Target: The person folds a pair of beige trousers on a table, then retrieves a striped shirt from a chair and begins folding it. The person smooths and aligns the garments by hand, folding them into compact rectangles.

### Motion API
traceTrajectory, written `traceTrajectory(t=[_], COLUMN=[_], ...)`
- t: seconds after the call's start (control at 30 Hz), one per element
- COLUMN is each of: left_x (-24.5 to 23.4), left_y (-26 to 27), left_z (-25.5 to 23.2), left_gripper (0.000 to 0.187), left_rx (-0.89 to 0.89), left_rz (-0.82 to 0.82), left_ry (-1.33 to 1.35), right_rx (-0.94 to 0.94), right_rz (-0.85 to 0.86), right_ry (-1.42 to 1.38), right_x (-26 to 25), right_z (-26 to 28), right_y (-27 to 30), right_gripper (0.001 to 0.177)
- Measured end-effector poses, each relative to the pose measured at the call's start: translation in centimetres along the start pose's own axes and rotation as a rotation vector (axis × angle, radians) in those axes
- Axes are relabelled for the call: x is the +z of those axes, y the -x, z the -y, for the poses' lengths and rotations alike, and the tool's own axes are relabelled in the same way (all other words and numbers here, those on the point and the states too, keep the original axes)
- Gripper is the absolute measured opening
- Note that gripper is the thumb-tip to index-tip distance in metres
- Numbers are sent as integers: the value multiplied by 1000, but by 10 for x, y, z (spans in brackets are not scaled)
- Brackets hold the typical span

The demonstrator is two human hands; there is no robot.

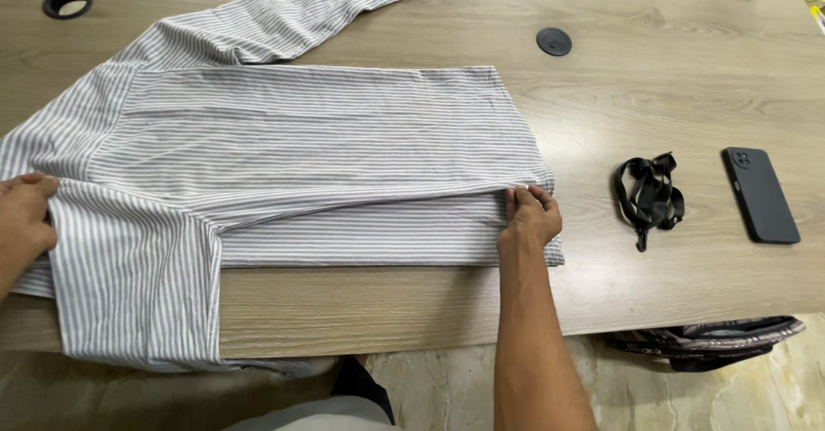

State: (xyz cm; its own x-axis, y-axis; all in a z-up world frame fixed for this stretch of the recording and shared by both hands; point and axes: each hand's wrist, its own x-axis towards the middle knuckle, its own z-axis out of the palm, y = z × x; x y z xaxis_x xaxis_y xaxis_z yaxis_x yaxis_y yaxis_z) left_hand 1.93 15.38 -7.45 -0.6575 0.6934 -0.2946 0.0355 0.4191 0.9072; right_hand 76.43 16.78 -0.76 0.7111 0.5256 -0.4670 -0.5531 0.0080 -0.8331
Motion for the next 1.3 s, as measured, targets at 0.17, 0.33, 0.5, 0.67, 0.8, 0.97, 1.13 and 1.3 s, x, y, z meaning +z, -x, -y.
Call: traceTrajectory(t=[0.17,0.33,0.5,0.67,0.8,0.97,1.13,1.3], left_x=[2,-8,-28,-52,-62,-79,-78,-65], left_y=[6,50,124,196,237,283,285,281], left_z=[-17,-39,-59,-27,24,57,48,49], left_gripper=[35,38,24,16,28,53,77,76], left_rx=[-5,118,511,666,338,188,163,100], left_rz=[1,12,-272,-188,140,336,415,280], left_ry=[-96,-243,-362,-335,15,-208,-308,-298], right_rx=[-47,-358,-651,-669,-735,-782,-422,-171], right_rz=[134,172,23,438,653,685,790,840], right_ry=[113,614,1009,986,1008,933,1016,1102], right_x=[2,8,13,-7,-34,-90,-128,-158], right_z=[2,-1,-21,-66,-114,-166,-180,-162], right_y=[7,51,126,218,285,364,394,404], right_gripper=[26,50,58,29,19,17,26,33])
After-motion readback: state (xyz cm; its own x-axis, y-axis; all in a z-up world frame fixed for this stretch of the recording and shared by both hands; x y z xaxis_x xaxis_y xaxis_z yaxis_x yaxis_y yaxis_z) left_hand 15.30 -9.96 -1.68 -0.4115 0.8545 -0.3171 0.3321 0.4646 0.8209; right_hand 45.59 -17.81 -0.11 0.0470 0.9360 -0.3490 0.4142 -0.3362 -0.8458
